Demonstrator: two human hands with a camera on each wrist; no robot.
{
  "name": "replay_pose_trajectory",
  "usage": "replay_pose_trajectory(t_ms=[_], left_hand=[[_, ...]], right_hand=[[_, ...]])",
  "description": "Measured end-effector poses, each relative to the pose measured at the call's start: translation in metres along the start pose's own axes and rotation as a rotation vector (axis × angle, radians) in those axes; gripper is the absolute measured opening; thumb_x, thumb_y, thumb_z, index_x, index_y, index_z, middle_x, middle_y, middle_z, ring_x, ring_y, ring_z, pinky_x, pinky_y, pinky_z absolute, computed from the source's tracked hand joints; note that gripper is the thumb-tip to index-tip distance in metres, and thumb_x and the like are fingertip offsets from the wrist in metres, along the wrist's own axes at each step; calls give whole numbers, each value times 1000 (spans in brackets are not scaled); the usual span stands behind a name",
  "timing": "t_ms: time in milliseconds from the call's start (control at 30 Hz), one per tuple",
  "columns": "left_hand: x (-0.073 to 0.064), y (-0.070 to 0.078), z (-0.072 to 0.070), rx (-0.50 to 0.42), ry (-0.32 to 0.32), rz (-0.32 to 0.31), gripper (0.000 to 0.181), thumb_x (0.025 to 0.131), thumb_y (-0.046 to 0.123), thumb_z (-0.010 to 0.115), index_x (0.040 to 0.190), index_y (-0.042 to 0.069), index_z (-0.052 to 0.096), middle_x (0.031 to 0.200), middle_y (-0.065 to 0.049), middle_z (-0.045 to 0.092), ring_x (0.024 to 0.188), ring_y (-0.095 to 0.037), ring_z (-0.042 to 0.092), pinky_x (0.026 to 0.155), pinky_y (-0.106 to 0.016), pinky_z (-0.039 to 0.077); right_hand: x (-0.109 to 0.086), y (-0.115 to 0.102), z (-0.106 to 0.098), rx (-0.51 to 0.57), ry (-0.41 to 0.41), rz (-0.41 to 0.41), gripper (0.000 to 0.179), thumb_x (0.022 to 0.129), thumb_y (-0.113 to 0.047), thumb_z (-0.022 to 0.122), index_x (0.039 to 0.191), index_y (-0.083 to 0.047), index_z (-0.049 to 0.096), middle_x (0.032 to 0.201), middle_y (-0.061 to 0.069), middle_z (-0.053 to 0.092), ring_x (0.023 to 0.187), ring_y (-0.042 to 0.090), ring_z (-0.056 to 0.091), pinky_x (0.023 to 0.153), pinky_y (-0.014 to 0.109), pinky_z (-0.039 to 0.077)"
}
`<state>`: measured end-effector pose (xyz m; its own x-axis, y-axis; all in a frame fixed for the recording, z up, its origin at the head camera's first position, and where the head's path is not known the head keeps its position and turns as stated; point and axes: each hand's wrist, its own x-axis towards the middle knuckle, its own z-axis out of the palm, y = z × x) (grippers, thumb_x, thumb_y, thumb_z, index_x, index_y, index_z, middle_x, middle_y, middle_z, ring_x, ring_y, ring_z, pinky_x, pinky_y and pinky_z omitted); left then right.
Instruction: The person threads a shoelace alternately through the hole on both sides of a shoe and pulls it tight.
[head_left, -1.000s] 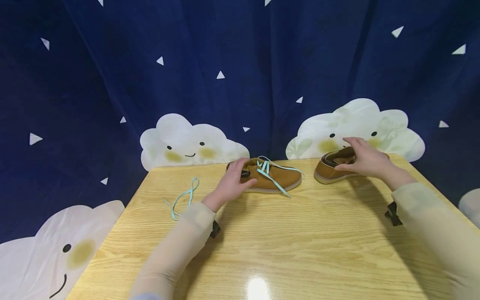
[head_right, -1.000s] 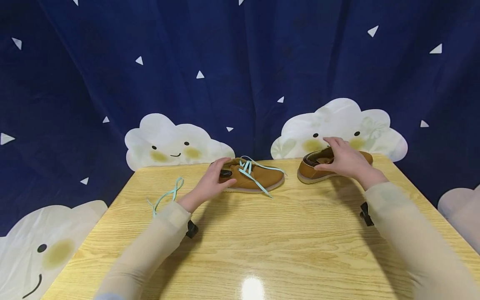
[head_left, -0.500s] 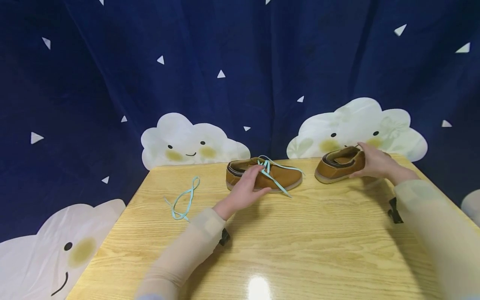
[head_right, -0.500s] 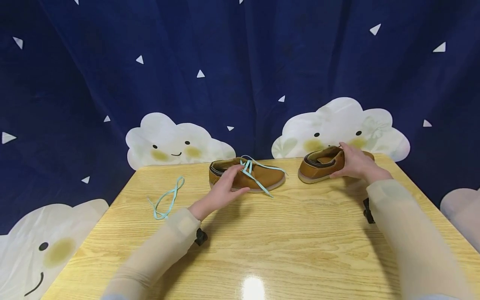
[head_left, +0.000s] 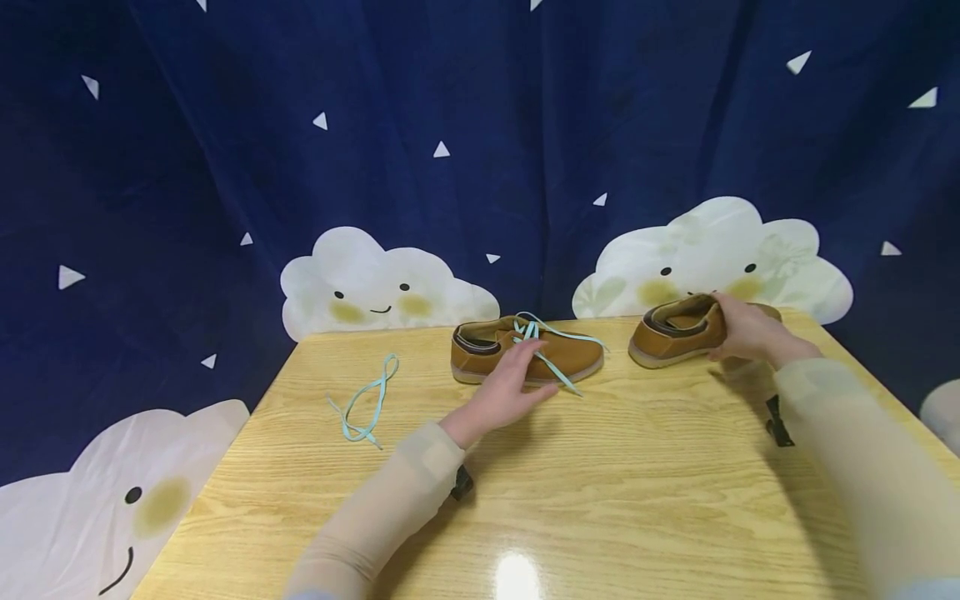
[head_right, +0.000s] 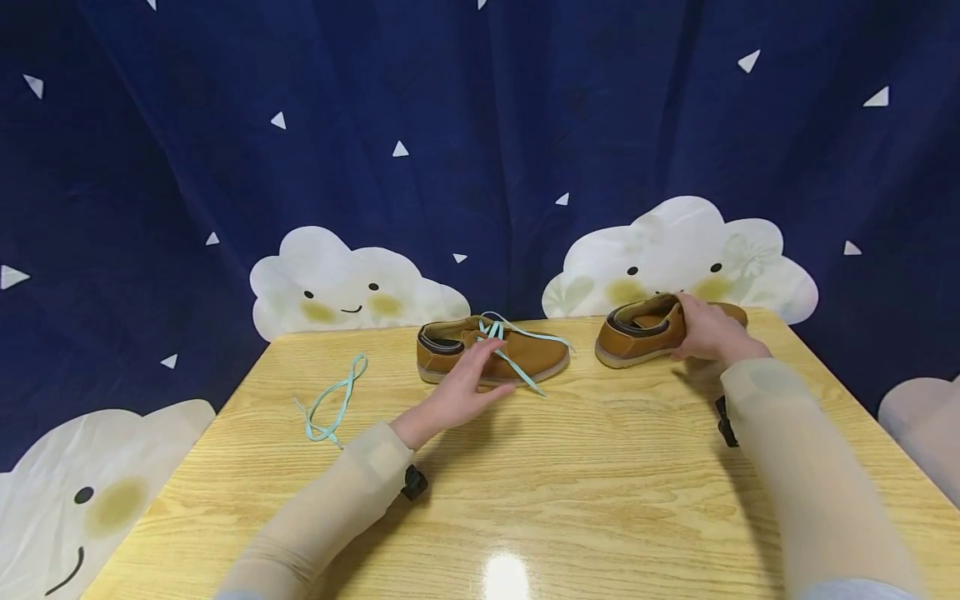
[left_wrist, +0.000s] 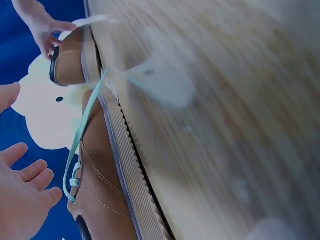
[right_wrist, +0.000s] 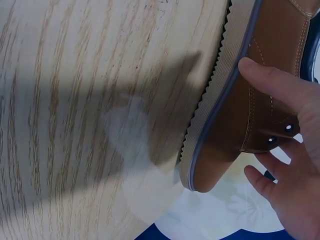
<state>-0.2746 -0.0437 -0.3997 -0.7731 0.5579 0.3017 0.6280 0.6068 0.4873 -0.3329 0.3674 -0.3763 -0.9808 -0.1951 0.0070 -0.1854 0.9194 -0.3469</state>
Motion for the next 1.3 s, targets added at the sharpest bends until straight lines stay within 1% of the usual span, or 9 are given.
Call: replay_pose_trajectory(t_ms=[100,233,367,500,633,733,800,1067,1300], left_hand=[[1,1,1,8,-11,7,67,94,35,65,147,8,34,151,-15,33,141,-24,26,112,-36,26],[2,3,2,19,-17,15,67,94,35,65,147,8,34,152,-13,33,142,-24,25,112,-35,26],[5,6,4,35,-11,27,68,94,36,66,147,8,34,151,-13,34,142,-24,26,112,-35,26],[10,10,5,43,-6,40,68,94,36,66,147,6,35,150,-15,34,141,-24,27,112,-35,26],[17,14,5,46,-23,33,68,95,36,64,147,6,34,151,-14,33,141,-23,28,111,-34,27],[28,18,4,61,-30,30,67,95,38,63,147,7,35,150,-11,35,140,-20,29,111,-32,27],[36,22,3,58,-37,25,67,94,39,64,147,8,35,150,-9,35,139,-19,30,110,-30,27],[77,37,2,71,-55,-11,67,95,38,63,148,9,34,148,-7,38,136,-20,34,109,-27,28],[92,42,18,68,-101,-61,67,96,40,60,149,10,34,149,-5,39,137,-20,35,107,-28,32]], right_hand=[[-1,3,1,-20,2,24,116,65,-19,90,146,14,14,138,41,28,119,62,28,97,71,24],[-3,9,3,-59,10,41,115,64,-29,90,146,8,19,134,42,33,116,62,30,91,72,30],[-6,10,4,-91,36,45,103,65,-35,89,139,6,29,123,42,37,111,59,36,83,69,37],[-7,10,6,-122,65,39,91,67,-38,87,130,7,39,125,39,35,113,57,34,82,69,37],[-5,10,7,-36,48,-15,78,71,-32,87,118,10,41,119,37,46,109,55,44,86,67,38],[-4,9,7,40,19,-43,71,74,-26,86,113,11,40,109,37,52,102,54,51,87,64,40],[-4,9,8,42,13,-44,70,75,-26,84,113,11,38,107,37,52,100,53,52,86,64,40],[-10,10,6,-36,35,-58,60,79,-34,82,109,5,47,92,23,60,84,39,58,71,54,46],[-22,14,2,-101,122,-145,36,85,-18,76,104,6,59,95,25,64,89,47,59,75,58,45]])
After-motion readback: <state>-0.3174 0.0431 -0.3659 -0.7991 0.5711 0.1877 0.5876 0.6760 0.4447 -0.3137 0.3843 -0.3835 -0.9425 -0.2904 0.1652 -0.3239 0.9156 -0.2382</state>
